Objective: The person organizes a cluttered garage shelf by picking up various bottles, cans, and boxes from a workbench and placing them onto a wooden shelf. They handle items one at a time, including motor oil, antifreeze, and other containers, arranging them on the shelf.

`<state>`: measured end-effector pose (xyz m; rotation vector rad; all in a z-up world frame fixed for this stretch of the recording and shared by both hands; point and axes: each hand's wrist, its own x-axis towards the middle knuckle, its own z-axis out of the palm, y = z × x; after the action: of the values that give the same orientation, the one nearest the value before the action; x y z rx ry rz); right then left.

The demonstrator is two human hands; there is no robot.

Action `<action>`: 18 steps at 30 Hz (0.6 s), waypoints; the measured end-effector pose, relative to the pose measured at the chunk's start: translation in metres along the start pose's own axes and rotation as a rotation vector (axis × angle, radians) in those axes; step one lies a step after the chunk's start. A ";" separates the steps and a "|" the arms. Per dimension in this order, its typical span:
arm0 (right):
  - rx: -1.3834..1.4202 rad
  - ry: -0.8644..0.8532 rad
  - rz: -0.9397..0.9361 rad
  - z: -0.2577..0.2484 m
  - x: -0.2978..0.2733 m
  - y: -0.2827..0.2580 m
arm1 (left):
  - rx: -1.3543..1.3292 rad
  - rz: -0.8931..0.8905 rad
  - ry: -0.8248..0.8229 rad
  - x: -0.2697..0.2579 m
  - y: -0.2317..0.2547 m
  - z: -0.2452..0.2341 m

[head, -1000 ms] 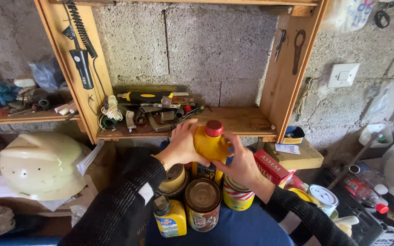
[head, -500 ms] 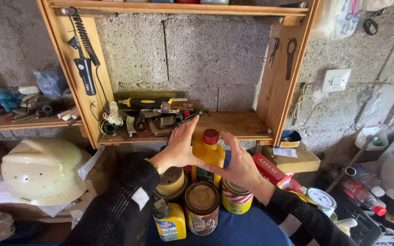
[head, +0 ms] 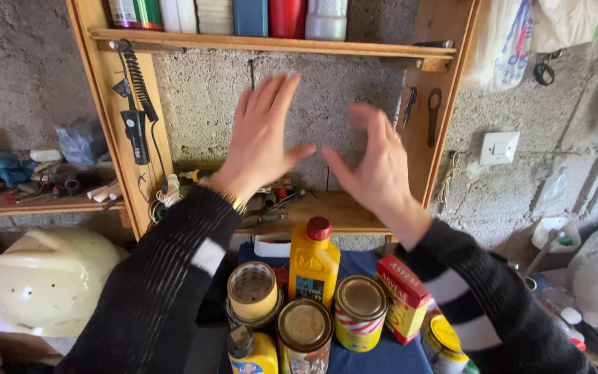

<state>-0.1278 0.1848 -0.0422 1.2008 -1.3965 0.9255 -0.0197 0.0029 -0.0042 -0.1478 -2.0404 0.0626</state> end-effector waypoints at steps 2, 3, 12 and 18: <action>0.004 -0.012 -0.013 -0.002 0.024 -0.005 | 0.159 0.006 -0.026 0.020 -0.012 0.005; 0.005 -0.023 -0.023 -0.002 0.037 -0.007 | 0.316 0.012 -0.053 0.031 -0.019 0.007; -0.154 -0.013 0.135 0.045 0.132 0.050 | 0.465 0.026 0.024 0.063 -0.058 0.021; -0.261 -0.098 0.411 0.087 0.191 0.084 | 0.630 -0.031 0.037 0.063 -0.064 0.037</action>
<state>-0.2232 0.0831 0.1357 0.7848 -1.8234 0.9329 -0.0860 -0.0518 0.0415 0.2748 -1.8919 0.6671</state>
